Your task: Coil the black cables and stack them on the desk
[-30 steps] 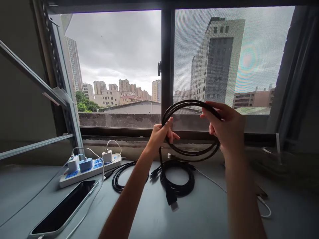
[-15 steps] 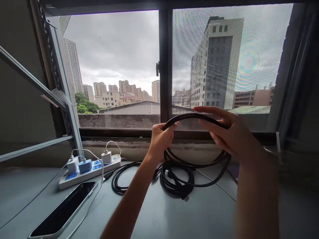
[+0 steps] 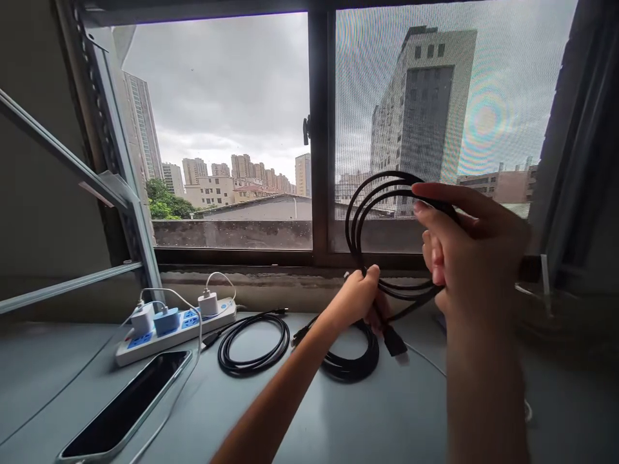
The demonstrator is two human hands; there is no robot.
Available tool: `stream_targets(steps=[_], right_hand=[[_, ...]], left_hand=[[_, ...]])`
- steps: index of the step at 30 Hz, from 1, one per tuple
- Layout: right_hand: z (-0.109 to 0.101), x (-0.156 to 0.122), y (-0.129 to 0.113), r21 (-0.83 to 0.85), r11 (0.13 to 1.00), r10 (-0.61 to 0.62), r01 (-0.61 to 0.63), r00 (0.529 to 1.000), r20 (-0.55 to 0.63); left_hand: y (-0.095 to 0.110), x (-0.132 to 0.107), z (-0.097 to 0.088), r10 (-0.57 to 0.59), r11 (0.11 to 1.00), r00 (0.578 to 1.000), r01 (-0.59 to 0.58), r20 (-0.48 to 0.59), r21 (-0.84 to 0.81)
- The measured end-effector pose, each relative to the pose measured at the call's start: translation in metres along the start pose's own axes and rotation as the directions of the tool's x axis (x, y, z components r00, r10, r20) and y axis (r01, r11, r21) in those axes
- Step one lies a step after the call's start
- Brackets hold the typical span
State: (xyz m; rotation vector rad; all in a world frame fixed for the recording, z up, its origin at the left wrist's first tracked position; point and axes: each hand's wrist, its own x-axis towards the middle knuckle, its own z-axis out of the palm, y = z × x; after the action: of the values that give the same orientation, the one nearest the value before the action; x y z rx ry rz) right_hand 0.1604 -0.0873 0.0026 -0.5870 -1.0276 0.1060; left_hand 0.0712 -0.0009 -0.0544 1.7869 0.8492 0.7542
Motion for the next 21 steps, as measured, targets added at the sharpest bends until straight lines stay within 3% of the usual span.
stream_targets(steps=[3, 7, 9, 11, 14, 17, 19, 21], right_hand=[[0.003, -0.005, -0.002, -0.031, 0.996, -0.082, 0.083, 0.996, 0.028], [0.007, -0.012, -0.012, 0.000, 0.993, -0.114, 0.114, 0.993, 0.042], [0.008, -0.015, -0.015, 0.013, 0.992, -0.123, 0.123, 0.991, 0.055], [0.007, -0.015, -0.014, 0.059, 0.983, -0.176, 0.173, 0.983, 0.047], [0.004, -0.011, -0.002, 0.165, 0.954, -0.254, 0.249, 0.967, 0.008], [0.002, 0.001, 0.021, 0.231, 0.948, -0.213, 0.217, 0.976, -0.044], [0.003, 0.009, 0.041, 0.270, 0.955, -0.110, 0.126, 0.991, -0.076], [0.005, 0.017, 0.061, 0.351, 0.936, 0.034, -0.004, 0.996, -0.080]], left_hand=[[0.001, -0.004, -0.001, 0.030, 1.000, 0.973, -0.031, 0.231, 0.004], [0.007, -0.013, -0.018, 0.047, 0.997, 0.844, -0.011, 0.534, -0.070], [0.007, -0.016, -0.026, 0.015, 0.991, 0.805, 0.067, 0.592, -0.116], [0.004, -0.015, -0.029, 0.030, 0.974, 0.812, 0.106, 0.582, -0.198], [-0.004, -0.005, -0.023, 0.103, 0.925, 0.896, 0.073, 0.431, -0.374], [-0.008, 0.009, -0.011, 0.133, 0.878, 0.986, -0.068, 0.103, -0.475], [-0.009, 0.016, -0.008, 0.190, 0.872, 0.965, -0.250, -0.180, -0.421], [-0.009, 0.019, -0.009, 0.276, 0.854, 0.889, -0.401, -0.364, -0.331]])
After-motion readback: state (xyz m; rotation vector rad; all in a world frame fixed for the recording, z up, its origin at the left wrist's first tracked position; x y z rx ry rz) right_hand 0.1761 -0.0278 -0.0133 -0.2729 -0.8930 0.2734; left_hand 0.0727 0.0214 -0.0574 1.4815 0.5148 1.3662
